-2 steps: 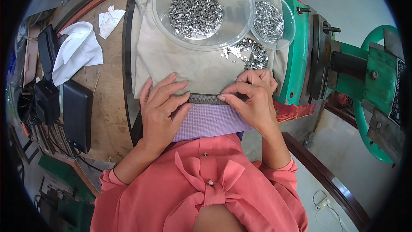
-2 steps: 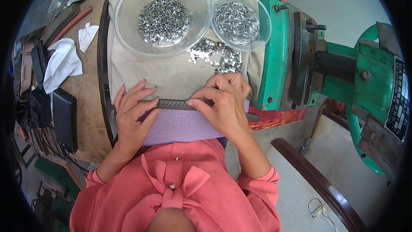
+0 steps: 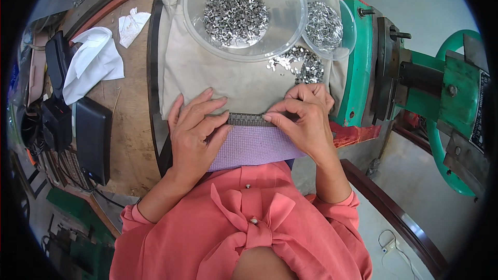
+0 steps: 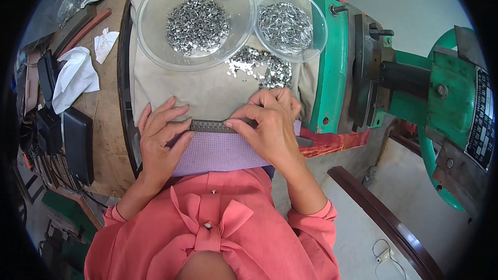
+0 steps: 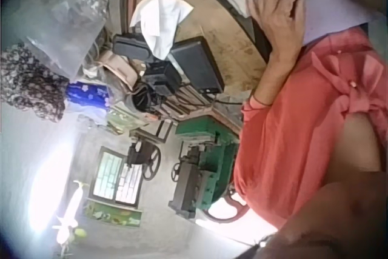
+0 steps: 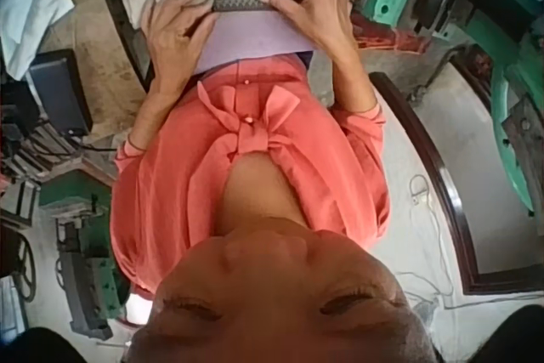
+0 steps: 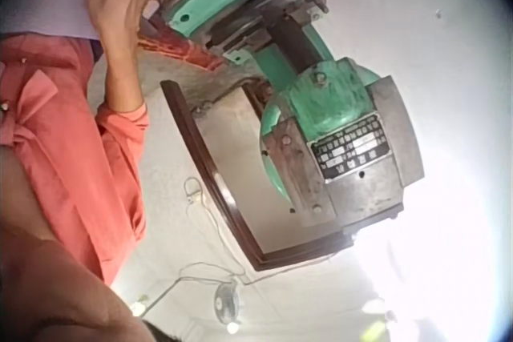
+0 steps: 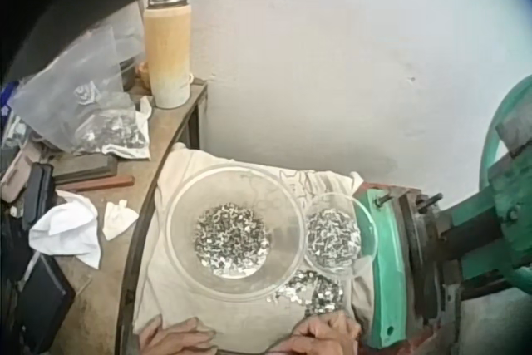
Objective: The person assembles small metal components by hand, placing them into a metal strip and using a green press machine to secure them. They repeatedly pick up components from a bowl, align them in the strip, and operate the press to complete the assembly.
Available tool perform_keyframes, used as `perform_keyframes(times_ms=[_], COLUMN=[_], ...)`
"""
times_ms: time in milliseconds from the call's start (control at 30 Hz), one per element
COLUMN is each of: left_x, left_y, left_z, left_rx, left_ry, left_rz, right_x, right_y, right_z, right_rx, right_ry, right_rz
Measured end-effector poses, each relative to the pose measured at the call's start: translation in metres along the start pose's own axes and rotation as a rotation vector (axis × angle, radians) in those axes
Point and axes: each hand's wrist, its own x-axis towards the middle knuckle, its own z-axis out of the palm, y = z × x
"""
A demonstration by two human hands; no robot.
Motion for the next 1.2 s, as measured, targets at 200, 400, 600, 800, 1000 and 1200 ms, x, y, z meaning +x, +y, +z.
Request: perform_keyframes(times_ms=[200, 400, 600, 800, 1000, 1200], left_x=[-0.001, 0.001, 0.0, 0.0, 0.001, 0.001], left_y=[0.0, 0.0, 0.001, 0.001, 0.002, 0.003], left_z=[0.0, 0.0, 0.0, -0.001, -0.001, -0.001], left_rx=[-0.001, -0.006, -0.013, -0.024, -0.012, -0.012], left_ry=[-0.006, -0.01, 0.004, 0.015, 0.018, 0.016], left_rz=[-0.008, -0.011, -0.01, -0.009, -0.001, 0.005], right_x=[-0.002, -0.002, -0.004, -0.004, 0.009, 0.025], right_y=[0.006, 0.007, 0.005, 0.004, -0.014, -0.027], right_z=[-0.002, -0.008, -0.007, -0.011, 0.0, 0.023], right_rx=[0.051, 0.033, -0.005, 0.029, 0.143, 0.145], right_ry=[-0.029, -0.062, -0.06, -0.071, -0.037, -0.041], right_rz=[0.018, 0.002, -0.032, 0.004, -0.021, -0.115])
